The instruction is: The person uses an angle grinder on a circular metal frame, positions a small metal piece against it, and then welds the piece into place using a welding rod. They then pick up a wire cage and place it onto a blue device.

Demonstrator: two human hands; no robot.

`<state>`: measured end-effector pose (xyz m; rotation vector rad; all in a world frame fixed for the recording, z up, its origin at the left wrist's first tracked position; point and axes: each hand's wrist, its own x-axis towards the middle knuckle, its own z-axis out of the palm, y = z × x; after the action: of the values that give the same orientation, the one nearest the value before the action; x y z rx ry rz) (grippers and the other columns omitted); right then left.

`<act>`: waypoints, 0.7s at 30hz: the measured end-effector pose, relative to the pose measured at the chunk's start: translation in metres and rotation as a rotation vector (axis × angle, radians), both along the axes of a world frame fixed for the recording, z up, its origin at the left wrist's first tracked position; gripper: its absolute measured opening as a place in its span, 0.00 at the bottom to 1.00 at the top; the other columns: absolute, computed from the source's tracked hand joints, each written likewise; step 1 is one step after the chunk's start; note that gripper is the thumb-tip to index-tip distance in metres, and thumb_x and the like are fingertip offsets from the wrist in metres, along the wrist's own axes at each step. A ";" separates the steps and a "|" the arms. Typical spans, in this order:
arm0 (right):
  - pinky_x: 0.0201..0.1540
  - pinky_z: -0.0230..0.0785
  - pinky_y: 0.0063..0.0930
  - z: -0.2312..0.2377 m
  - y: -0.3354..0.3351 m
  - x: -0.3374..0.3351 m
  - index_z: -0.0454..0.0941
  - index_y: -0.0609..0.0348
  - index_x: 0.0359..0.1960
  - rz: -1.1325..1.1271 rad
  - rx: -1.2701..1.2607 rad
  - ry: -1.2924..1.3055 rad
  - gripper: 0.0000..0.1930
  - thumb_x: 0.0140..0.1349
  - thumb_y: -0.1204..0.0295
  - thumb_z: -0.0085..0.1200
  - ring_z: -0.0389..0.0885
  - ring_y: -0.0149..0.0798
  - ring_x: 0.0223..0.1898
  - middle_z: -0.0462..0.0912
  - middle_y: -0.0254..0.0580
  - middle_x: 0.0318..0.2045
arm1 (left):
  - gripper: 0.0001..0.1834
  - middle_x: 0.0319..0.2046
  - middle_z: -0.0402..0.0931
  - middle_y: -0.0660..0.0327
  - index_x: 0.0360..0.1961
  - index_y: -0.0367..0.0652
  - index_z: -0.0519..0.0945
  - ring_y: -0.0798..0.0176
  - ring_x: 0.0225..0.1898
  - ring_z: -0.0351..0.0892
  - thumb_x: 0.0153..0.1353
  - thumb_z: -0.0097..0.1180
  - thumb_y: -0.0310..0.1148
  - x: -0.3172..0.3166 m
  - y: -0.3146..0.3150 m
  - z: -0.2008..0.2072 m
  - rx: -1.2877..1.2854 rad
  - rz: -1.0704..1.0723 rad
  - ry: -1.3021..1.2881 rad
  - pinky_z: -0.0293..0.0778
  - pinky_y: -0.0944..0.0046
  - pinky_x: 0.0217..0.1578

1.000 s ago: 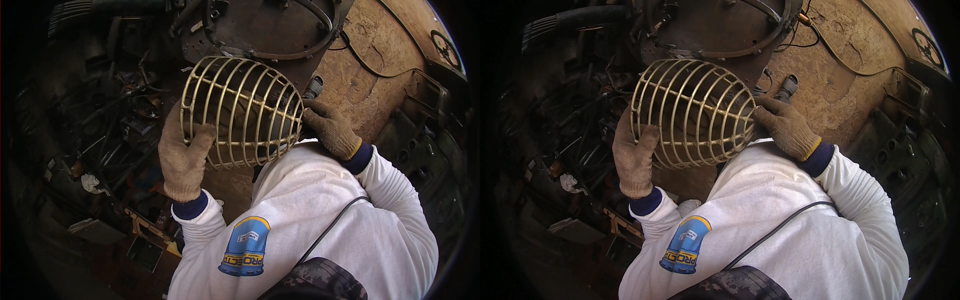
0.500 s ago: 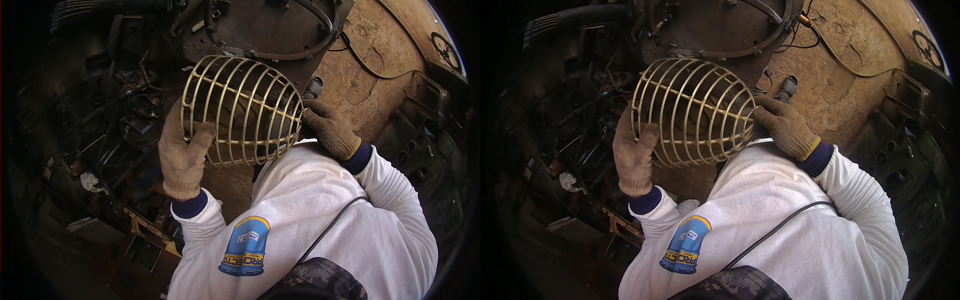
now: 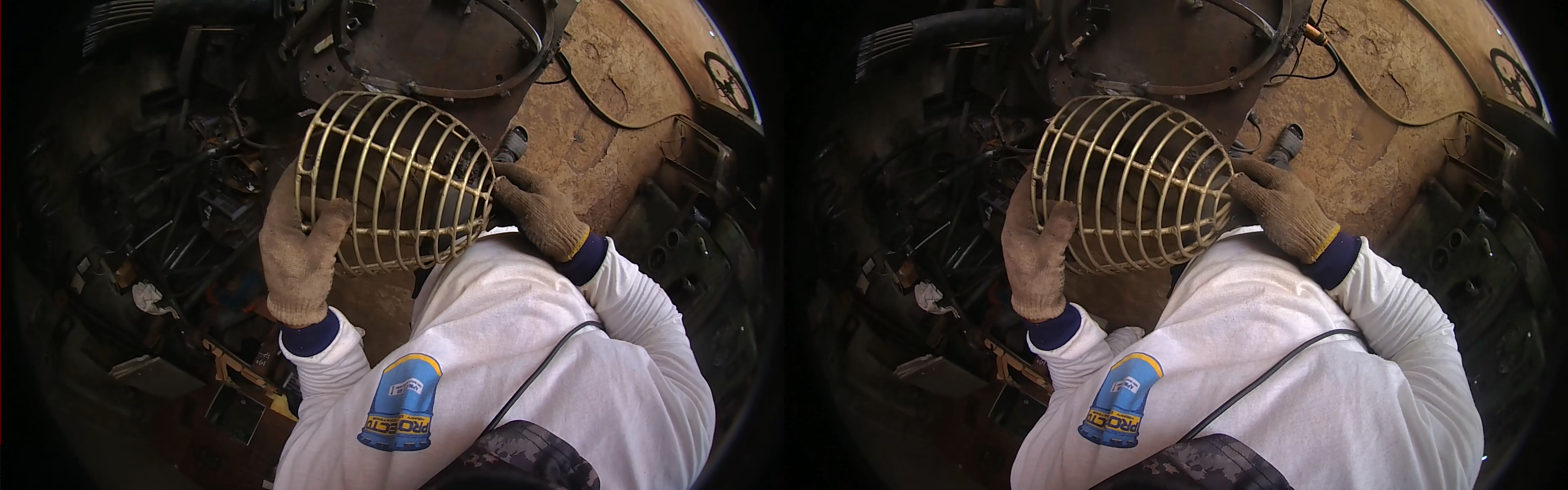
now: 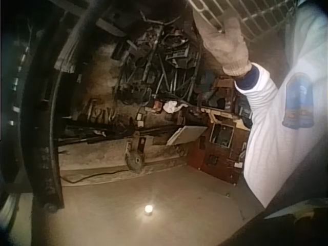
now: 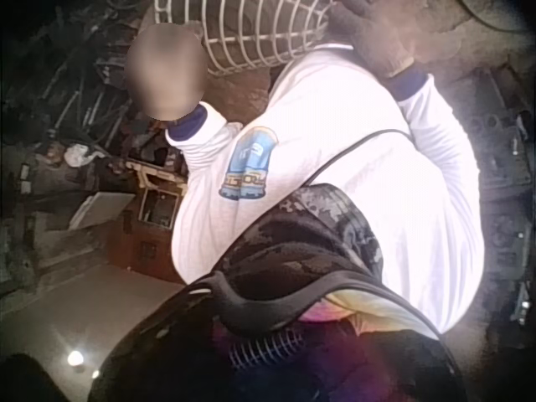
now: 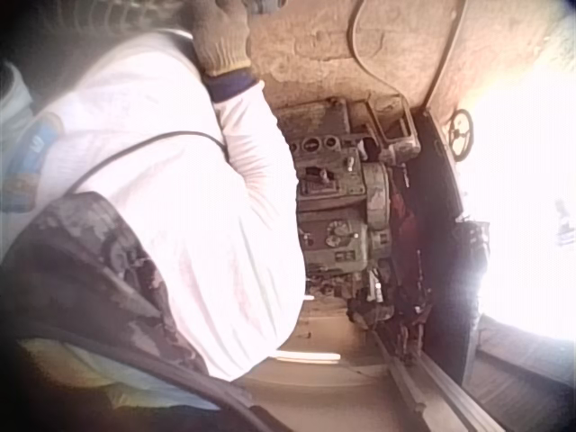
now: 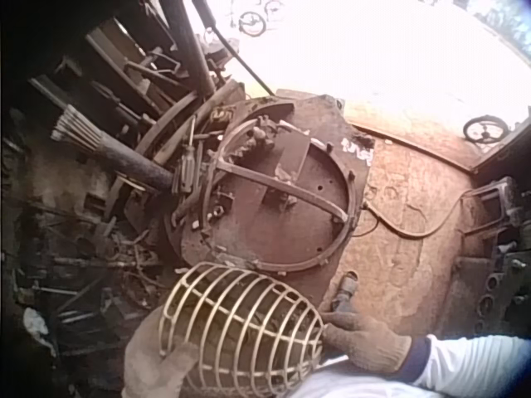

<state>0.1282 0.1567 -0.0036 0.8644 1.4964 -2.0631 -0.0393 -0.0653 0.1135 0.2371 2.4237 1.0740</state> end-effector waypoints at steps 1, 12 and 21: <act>0.59 0.71 0.32 -0.002 -0.001 0.001 0.73 0.64 0.63 -0.010 -0.007 0.007 0.24 0.75 0.60 0.46 0.82 0.42 0.53 0.83 0.53 0.53 | 0.30 0.41 0.83 0.58 0.62 0.33 0.74 0.67 0.39 0.82 0.59 0.66 0.29 0.000 -0.001 -0.001 0.011 0.002 -0.001 0.78 0.65 0.44; 0.57 0.73 0.30 0.001 0.000 -0.001 0.72 0.65 0.64 -0.034 -0.080 -0.041 0.24 0.75 0.60 0.46 0.83 0.39 0.50 0.84 0.50 0.52 | 0.30 0.39 0.83 0.58 0.62 0.34 0.74 0.67 0.39 0.82 0.61 0.67 0.34 0.000 -0.005 -0.004 0.065 -0.012 -0.009 0.79 0.63 0.44; 0.54 0.76 0.28 0.002 0.001 -0.002 0.70 0.67 0.65 -0.029 -0.066 -0.033 0.23 0.76 0.63 0.46 0.83 0.35 0.48 0.83 0.47 0.51 | 0.29 0.45 0.84 0.54 0.61 0.34 0.75 0.63 0.44 0.83 0.61 0.67 0.34 0.000 -0.003 -0.004 0.036 -0.006 0.013 0.78 0.61 0.48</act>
<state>0.1266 0.1580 -0.0018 0.8947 1.3991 -2.0962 -0.0388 -0.0682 0.1096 0.2635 2.4153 1.1175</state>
